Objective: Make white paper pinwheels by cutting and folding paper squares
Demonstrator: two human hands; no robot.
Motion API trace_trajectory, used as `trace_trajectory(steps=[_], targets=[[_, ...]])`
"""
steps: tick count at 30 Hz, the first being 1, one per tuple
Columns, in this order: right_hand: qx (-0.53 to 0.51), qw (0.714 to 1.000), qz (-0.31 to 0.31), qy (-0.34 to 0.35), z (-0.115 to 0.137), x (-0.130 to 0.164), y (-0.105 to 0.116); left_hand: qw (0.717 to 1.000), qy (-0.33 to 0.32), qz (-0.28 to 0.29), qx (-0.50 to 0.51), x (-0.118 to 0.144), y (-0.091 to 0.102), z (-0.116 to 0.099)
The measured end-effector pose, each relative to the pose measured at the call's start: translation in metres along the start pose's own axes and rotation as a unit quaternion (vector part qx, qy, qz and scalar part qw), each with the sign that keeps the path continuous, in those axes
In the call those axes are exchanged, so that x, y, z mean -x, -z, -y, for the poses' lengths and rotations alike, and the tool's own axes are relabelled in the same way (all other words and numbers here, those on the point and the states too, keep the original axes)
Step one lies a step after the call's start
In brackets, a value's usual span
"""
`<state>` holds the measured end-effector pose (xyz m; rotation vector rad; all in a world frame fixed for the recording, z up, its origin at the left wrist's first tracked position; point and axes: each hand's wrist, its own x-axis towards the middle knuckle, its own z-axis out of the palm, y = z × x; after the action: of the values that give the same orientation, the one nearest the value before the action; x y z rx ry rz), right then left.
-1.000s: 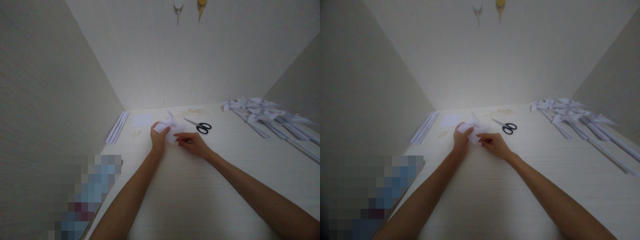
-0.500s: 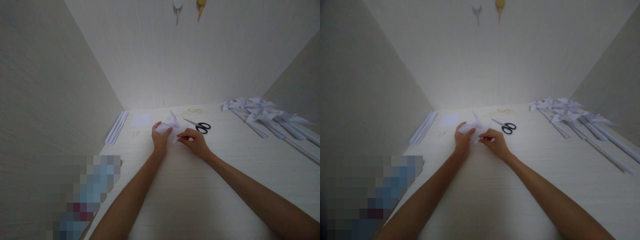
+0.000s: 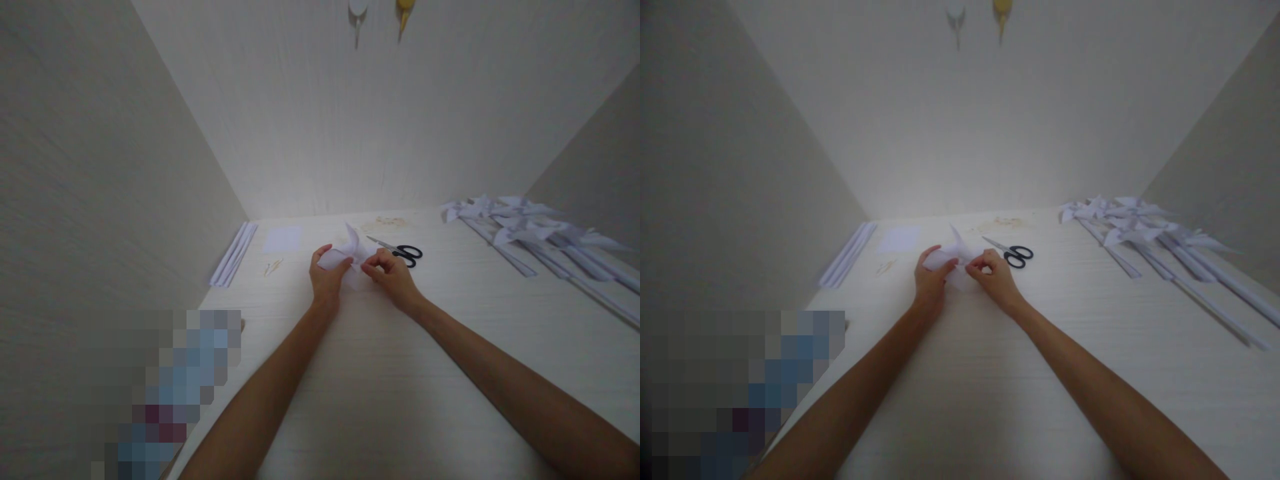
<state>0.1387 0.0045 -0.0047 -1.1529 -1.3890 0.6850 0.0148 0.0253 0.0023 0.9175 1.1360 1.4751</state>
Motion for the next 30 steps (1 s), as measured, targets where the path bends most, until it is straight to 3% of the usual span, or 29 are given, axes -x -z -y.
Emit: trace_trajectory(steps=[4, 15, 20, 30], targets=[[0.014, 0.999, 0.011, -0.043, 0.0003, 0.0021, -0.0026, 1.0, 0.009, -0.005, 0.006, 0.0003, -0.0001, 0.0011], [0.05, 0.996, 0.011, -0.069, 0.0047, 0.002, -0.0032, 1.0, 0.011, 0.008, -0.001, 0.004, -0.0029, -0.0006], [0.033, 0.997, -0.024, -0.067, 0.0059, 0.0027, -0.0027, 1.0, 0.017, 0.016, 0.004, 0.0045, -0.0023, 0.0], [-0.013, 0.996, -0.018, -0.082, 0.0027, 0.0018, -0.0023, 0.999, 0.025, 0.035, -0.009, 0.0042, -0.0009, 0.0004]])
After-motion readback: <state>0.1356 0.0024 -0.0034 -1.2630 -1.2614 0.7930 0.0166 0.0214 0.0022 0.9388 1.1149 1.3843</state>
